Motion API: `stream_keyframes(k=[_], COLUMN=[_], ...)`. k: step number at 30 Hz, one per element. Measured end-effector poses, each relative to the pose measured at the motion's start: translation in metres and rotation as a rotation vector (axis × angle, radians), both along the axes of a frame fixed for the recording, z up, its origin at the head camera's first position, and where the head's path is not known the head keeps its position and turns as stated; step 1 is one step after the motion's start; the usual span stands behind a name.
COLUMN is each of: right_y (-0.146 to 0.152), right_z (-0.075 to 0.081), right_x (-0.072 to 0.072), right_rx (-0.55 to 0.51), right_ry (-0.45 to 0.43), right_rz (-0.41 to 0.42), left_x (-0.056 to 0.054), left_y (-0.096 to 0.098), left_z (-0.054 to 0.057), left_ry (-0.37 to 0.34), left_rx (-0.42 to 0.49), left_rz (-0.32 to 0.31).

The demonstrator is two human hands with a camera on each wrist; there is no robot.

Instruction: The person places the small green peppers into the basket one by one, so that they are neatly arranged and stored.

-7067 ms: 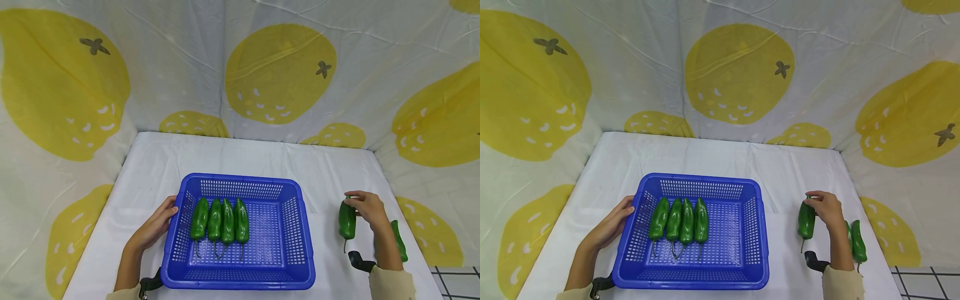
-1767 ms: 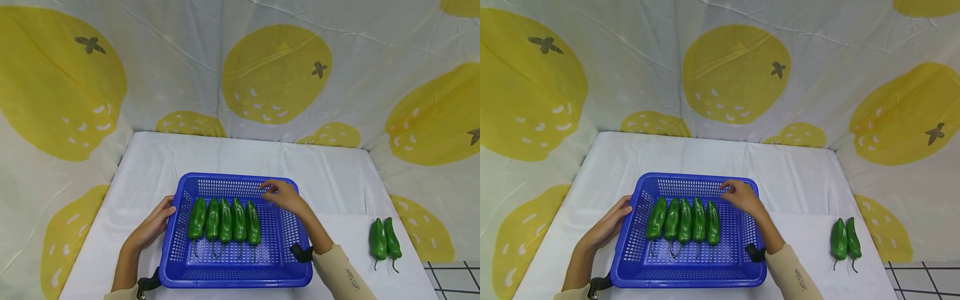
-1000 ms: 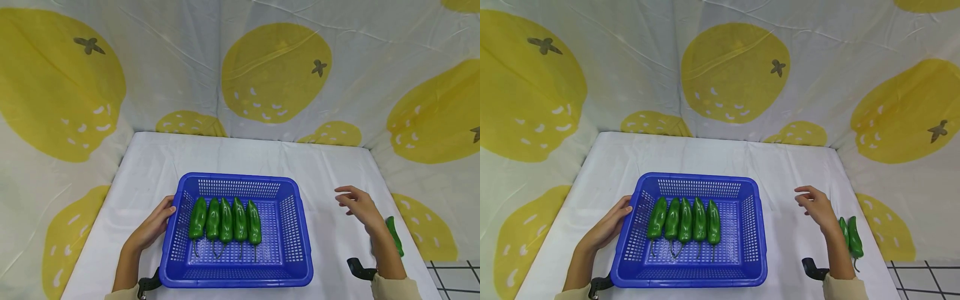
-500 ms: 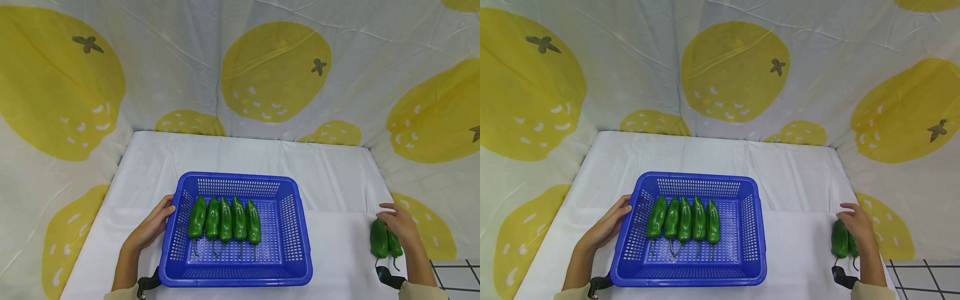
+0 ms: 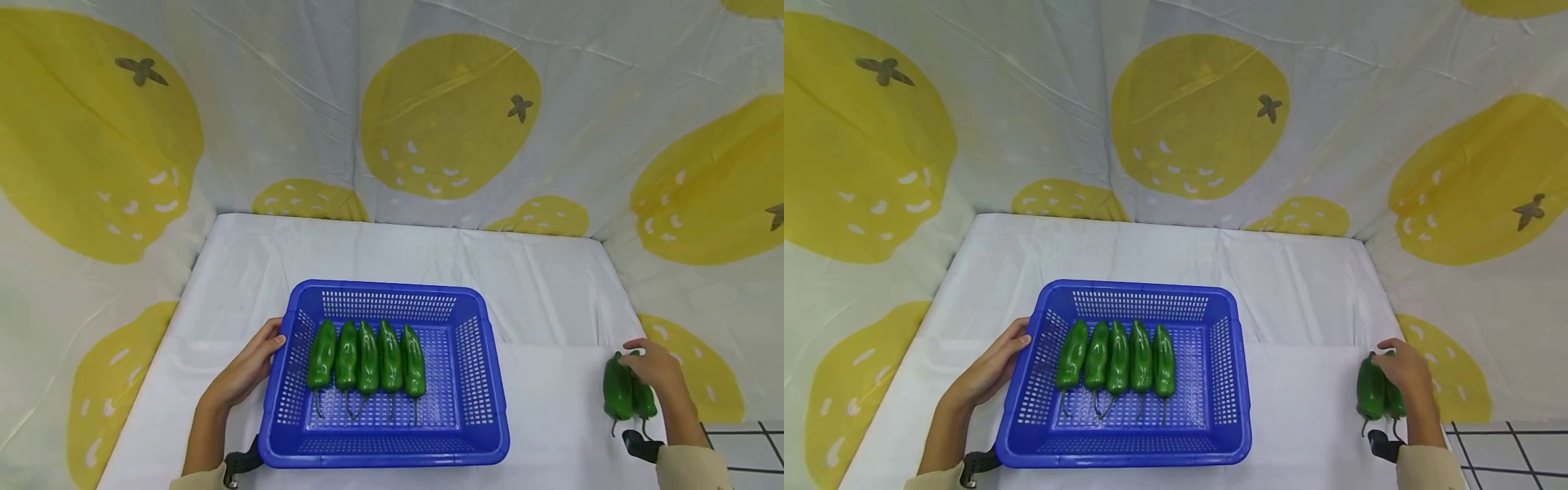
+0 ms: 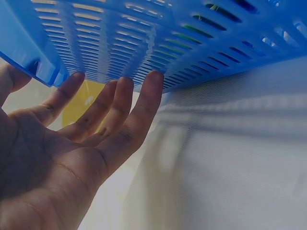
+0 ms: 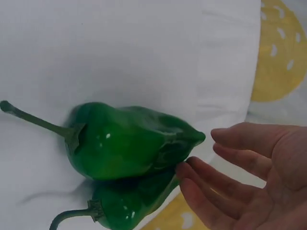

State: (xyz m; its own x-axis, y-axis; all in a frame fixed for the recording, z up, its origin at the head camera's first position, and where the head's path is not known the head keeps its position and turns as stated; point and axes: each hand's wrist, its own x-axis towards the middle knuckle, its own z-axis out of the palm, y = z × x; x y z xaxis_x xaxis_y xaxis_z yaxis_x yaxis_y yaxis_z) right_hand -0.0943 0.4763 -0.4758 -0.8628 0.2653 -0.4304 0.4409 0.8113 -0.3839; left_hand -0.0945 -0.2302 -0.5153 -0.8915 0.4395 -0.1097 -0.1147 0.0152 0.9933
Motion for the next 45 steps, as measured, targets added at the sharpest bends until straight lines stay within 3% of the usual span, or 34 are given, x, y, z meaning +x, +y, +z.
stream_keyframes(k=[9,19,36,45], right_y=[0.014,0.013,0.016,0.020], right_z=[0.002,-0.003,-0.005,-0.002], right_x=[-0.020,-0.040,-0.033,-0.036], right_rx=[-0.164,-0.231,-0.333,-0.469], right_ry=[-0.240,-0.324,-0.308,-0.364], right_rz=[0.106,0.182,0.210,0.265], left_x=[-0.002,-0.001,-0.002,-0.002], left_y=[0.002,-0.001,0.001,0.001], left_z=[0.001,0.004,0.004,0.005], left_ry=[0.000,0.004,0.020,0.016], left_rx=[-0.003,-0.020,-0.011,-0.011], left_rz=[-0.004,0.000,-0.008,-0.012])
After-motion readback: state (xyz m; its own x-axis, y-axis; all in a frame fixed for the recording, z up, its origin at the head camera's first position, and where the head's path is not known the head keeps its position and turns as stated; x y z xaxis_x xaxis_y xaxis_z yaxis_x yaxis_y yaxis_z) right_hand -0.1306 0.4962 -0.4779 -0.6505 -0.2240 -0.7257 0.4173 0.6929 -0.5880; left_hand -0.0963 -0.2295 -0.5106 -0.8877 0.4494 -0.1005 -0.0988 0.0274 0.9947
